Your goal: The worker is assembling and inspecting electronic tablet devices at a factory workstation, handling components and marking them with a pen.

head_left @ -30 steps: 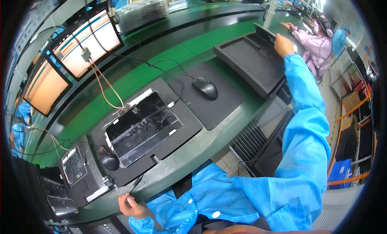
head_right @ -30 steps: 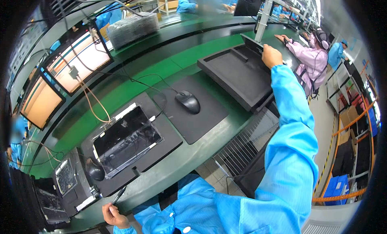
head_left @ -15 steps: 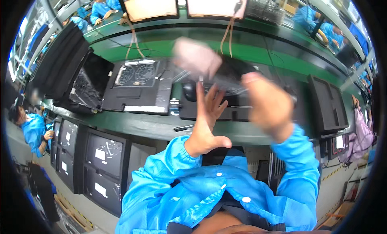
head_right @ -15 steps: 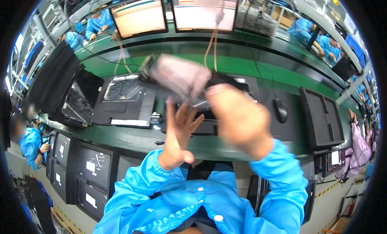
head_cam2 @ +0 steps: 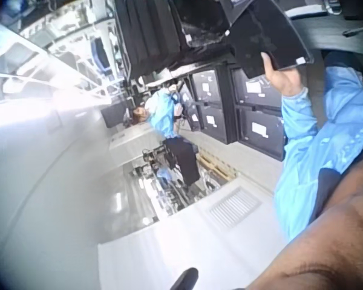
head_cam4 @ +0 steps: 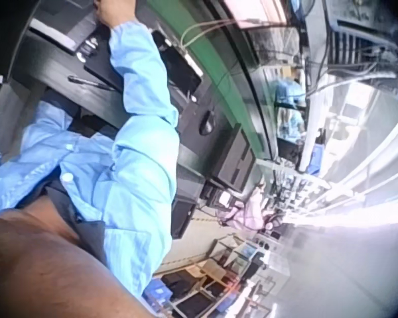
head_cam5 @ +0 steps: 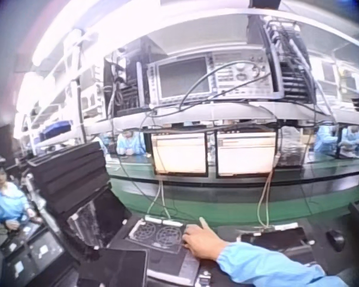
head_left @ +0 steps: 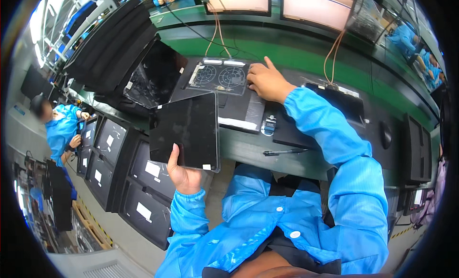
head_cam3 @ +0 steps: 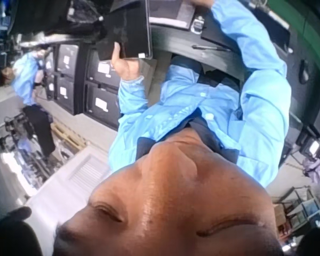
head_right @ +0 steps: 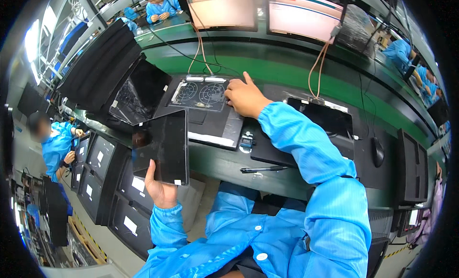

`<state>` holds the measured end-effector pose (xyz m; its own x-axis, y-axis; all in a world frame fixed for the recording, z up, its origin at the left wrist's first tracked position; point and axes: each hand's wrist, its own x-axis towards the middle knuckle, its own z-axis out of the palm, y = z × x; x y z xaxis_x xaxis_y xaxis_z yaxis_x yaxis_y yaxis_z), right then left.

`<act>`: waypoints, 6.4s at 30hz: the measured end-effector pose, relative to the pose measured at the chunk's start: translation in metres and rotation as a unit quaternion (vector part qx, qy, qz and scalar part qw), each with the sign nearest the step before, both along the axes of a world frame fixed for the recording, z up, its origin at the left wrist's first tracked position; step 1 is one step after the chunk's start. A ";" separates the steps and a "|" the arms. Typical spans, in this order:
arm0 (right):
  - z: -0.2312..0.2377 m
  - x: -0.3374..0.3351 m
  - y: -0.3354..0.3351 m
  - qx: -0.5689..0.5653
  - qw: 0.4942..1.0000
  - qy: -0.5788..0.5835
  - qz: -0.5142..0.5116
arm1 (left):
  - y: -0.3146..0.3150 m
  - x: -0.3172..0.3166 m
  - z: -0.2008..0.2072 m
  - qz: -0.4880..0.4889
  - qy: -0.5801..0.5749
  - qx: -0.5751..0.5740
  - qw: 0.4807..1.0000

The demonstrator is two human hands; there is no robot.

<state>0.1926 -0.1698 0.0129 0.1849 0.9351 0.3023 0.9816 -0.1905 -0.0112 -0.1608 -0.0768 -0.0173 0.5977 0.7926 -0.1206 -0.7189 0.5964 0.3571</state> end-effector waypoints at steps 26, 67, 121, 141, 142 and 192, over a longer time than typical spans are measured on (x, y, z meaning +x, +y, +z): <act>0.038 -0.113 -0.076 0.185 0.957 0.182 0.129 | -0.003 0.052 0.012 -0.097 0.038 0.062 0.993; -0.004 -0.130 -0.205 -0.081 0.993 0.080 0.002 | 0.087 -0.168 0.006 0.069 0.586 0.540 0.600; -0.097 -0.431 0.106 0.017 0.821 0.524 0.225 | 0.023 -0.360 -0.079 0.195 0.815 0.352 0.417; -0.075 -0.454 0.077 0.063 0.798 0.503 0.326 | 0.034 -0.352 -0.092 0.211 0.795 0.389 0.414; -0.073 -0.432 0.068 0.088 0.814 0.490 0.299 | 0.037 -0.350 -0.095 0.223 0.778 0.403 0.428; 0.005 -0.192 -0.109 0.007 0.965 0.063 0.256 | -0.110 -0.203 -0.074 0.252 0.202 -0.053 0.945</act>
